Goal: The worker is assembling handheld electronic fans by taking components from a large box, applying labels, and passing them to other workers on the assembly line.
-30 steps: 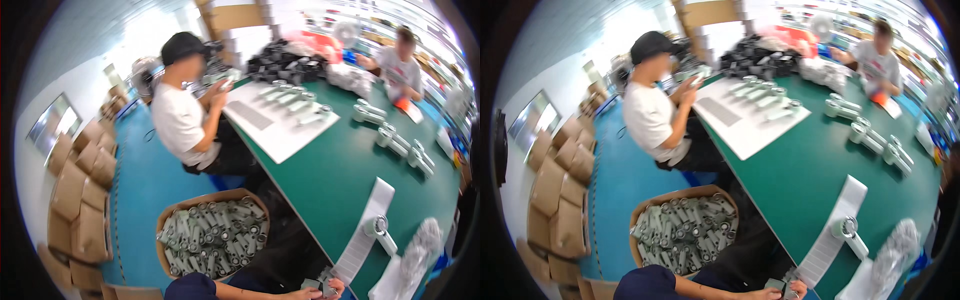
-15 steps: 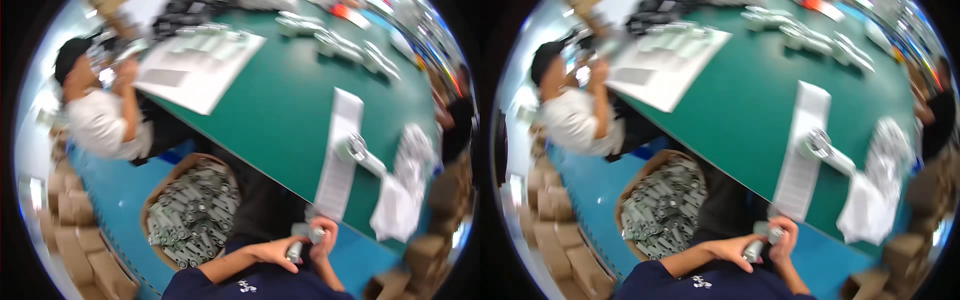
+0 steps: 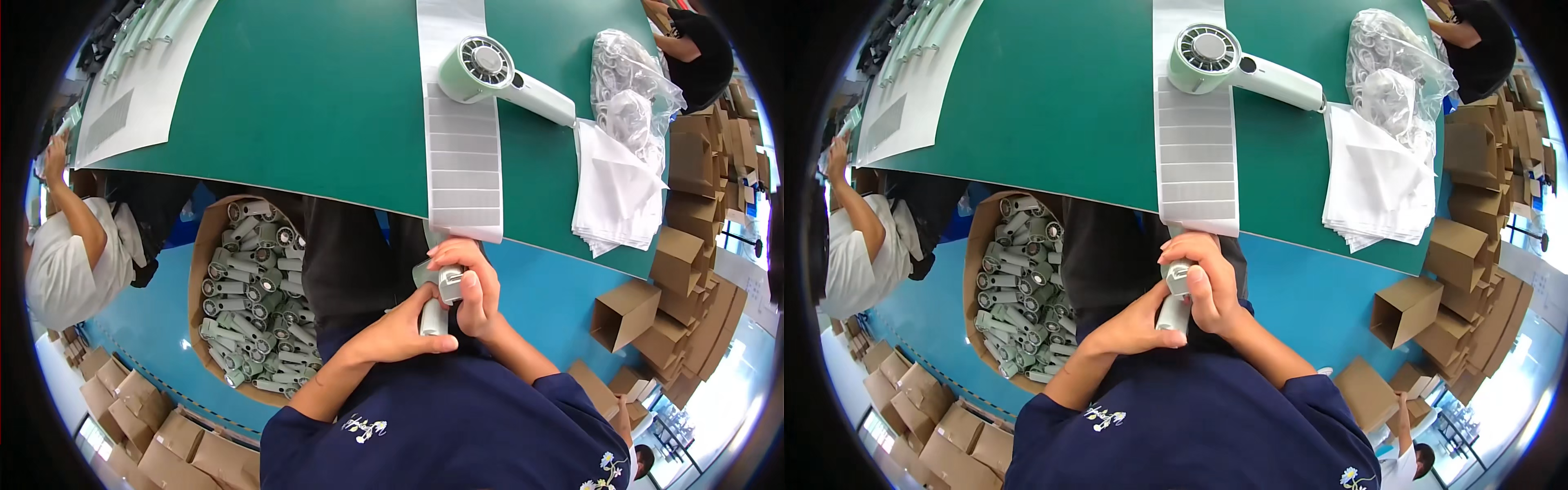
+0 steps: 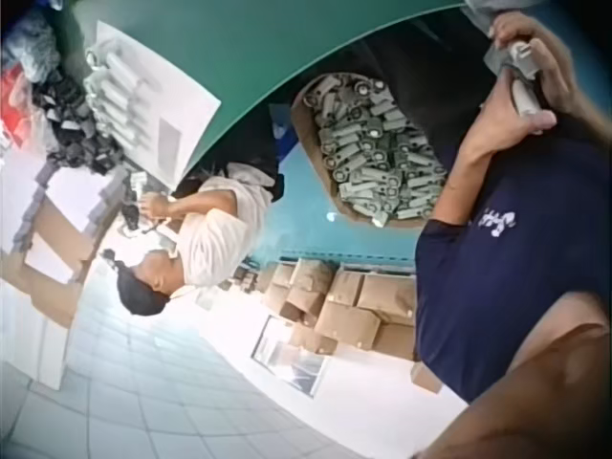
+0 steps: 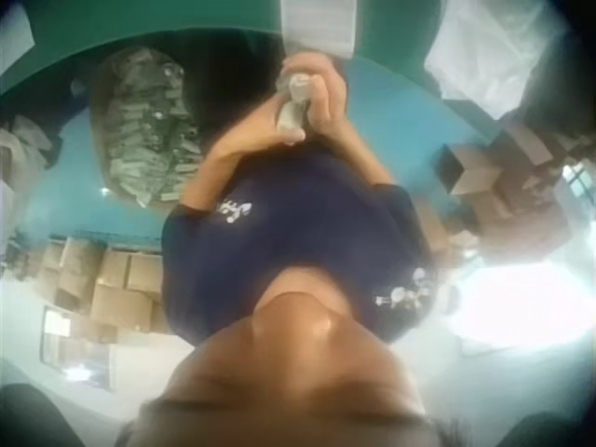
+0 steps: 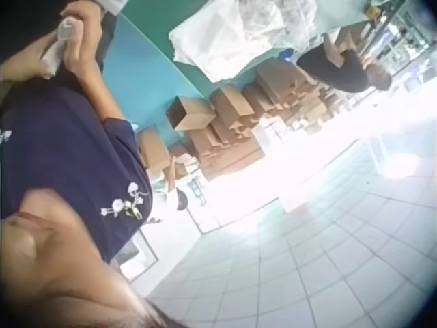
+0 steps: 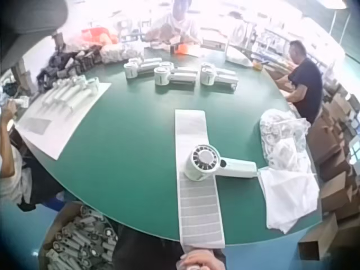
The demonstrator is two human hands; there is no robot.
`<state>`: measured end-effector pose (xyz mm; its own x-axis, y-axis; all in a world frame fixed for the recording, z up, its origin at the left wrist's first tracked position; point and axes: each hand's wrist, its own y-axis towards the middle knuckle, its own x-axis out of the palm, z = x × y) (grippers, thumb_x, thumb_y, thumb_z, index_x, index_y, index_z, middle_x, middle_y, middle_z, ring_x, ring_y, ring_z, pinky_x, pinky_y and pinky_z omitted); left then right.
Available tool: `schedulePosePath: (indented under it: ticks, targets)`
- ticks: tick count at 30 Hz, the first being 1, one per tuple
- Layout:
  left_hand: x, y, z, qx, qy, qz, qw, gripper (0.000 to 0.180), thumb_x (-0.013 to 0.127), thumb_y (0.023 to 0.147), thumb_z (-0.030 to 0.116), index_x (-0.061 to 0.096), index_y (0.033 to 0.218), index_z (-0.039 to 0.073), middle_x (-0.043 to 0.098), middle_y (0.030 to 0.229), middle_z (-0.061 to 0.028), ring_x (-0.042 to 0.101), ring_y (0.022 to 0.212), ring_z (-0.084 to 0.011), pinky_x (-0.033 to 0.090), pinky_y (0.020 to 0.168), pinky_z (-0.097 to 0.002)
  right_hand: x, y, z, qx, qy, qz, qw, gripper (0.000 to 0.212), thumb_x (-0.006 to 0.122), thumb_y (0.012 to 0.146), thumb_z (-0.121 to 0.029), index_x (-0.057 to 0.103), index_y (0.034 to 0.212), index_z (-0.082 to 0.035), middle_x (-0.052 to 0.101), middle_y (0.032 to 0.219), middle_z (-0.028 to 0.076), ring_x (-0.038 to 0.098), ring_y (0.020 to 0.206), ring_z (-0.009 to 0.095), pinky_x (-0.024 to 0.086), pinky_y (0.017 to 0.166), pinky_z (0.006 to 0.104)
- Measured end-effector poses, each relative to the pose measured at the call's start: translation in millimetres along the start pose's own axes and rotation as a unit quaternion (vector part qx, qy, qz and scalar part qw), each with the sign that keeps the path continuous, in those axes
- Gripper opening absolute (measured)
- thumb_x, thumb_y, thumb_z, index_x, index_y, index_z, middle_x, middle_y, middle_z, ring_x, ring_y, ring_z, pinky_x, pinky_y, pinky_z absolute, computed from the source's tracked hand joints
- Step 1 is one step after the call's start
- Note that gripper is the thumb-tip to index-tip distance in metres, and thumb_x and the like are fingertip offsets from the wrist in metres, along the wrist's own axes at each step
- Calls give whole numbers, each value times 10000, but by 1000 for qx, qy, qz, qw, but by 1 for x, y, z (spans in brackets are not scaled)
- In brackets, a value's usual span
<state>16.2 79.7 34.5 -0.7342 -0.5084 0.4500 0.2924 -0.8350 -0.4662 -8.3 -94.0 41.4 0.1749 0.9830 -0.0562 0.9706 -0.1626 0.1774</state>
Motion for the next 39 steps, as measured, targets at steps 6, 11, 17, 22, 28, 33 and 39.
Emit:
schedulePosePath:
  ticks: [6,11,17,22,28,33,39]
  targets:
    - [10,-7,24,-2,35,-10,999,932,898,736,454,452,1414,-5,584,1229,-132,584,1144,-207,504,937,-356,-3,-3,2,-12,1,-5,1000,431,360,1074,-309,601,1075,48,654,1020,184,601,1030,320,473,970,454]
    - [13,-11,35,-31,9,-9,999,931,874,760,457,438,1446,1,583,1236,-158,628,1098,-232,544,898,-376,-2,-5,1,-9,-1,-12,1000,421,369,1071,-298,604,1080,51,666,1029,190,603,1044,329,471,979,466]
    - [34,-13,56,-45,369,88,924,735,765,822,539,563,1320,39,573,1191,-199,599,1050,-349,509,906,-439,-5,-6,0,-5,-5,0,1000,447,367,1075,-322,615,1104,49,675,1051,194,606,1097,342,463,1005,476]
    - [35,12,18,286,289,245,880,472,790,745,279,611,1097,21,578,1114,-161,557,1055,-342,473,929,-438,-18,2,-6,45,23,-18,999,432,383,1094,-316,639,1179,22,677,1187,163,609,1185,316,452,1041,425]
    - [24,47,-49,528,113,268,797,587,882,696,116,472,1114,83,578,1019,-155,612,877,-298,511,895,-442,-20,9,-31,98,-4,-47,994,349,416,1102,-223,643,1232,9,651,1293,168,573,1275,323,432,1083,419]
    - [9,51,-41,492,266,347,753,403,824,722,65,572,1034,99,489,1246,-213,574,1071,-380,511,921,-449,-18,6,-32,98,-23,-40,994,350,434,1099,-219,659,1235,12,642,1311,179,572,1281,331,446,1073,416]
    - [10,53,-44,289,36,153,944,479,830,685,137,719,1150,133,232,1579,-328,317,1435,-536,357,1140,-569,-14,12,-45,48,-153,-16,987,339,572,1040,-180,651,1337,-37,632,1133,136,619,1048,278,502,945,379]
